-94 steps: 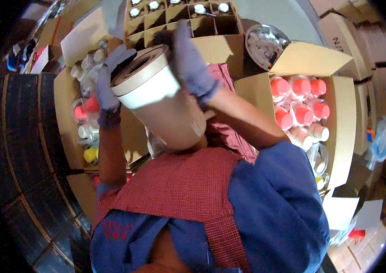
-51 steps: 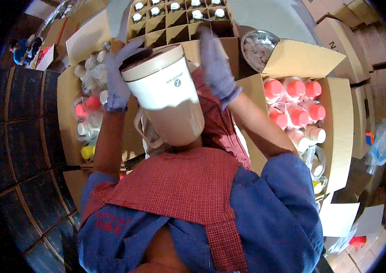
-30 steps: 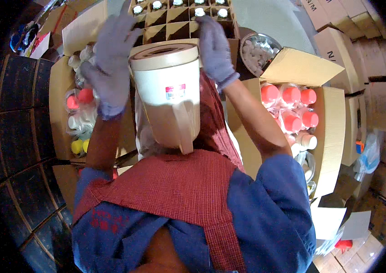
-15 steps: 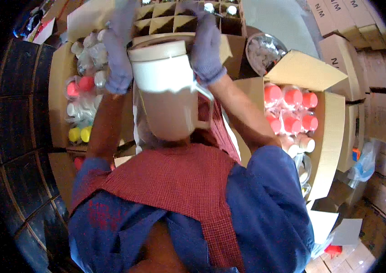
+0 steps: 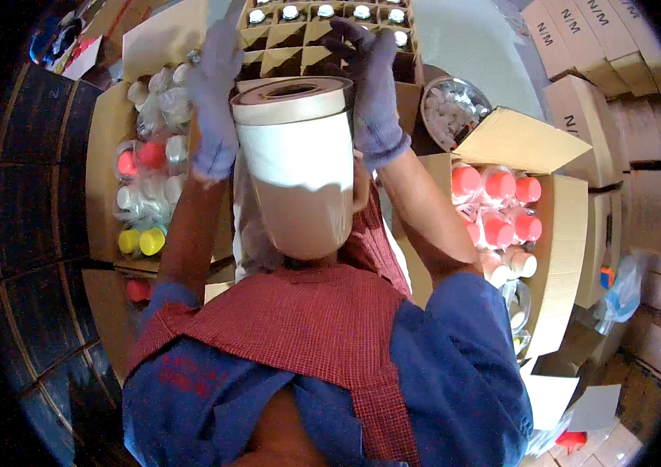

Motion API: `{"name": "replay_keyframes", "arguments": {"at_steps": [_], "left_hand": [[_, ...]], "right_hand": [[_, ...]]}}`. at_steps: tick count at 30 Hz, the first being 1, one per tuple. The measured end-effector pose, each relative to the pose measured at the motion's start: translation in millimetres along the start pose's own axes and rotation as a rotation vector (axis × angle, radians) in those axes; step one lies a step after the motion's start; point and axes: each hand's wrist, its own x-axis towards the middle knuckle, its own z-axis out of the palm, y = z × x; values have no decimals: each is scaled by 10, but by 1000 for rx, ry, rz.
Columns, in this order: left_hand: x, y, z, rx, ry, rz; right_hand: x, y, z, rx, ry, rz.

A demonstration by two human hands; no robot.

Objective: The person assembles plastic containers by inserting lids and black rubber stoppers into the openings. They handle multiple containers, including white and pink ones, and place them into cardboard boxes. The person also removes plastic wrapping from the containers during the process.

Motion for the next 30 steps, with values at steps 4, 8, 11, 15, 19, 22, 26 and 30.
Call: {"name": "replay_keyframes", "arguments": {"at_steps": [4,8,11,15,19,22,26,30], "left_hand": [[-49,39,48,24,-31,71],[55,-12,-263,31,103,26],[-116,-75,-85,75,77,-8],[-192,70,21,93,-10,166],[-117,-3,70,94,-45,129],[-81,30,-26,14,-78,111],[-90,-209,-44,49,41,-54],[-41,-238,198,-15,-19,-86]], "right_hand": [[158,130,-158,462,-106,107],[52,353,-220,-547,-95,-461],[-41,246,34,-551,-178,-699],[-78,199,189,-237,-243,-574],[-54,556,56,-224,-160,-252],[-67,353,-53,-120,-109,-116],[-33,336,-278,-337,-102,-168],[32,433,-271,70,-177,-78]]}}
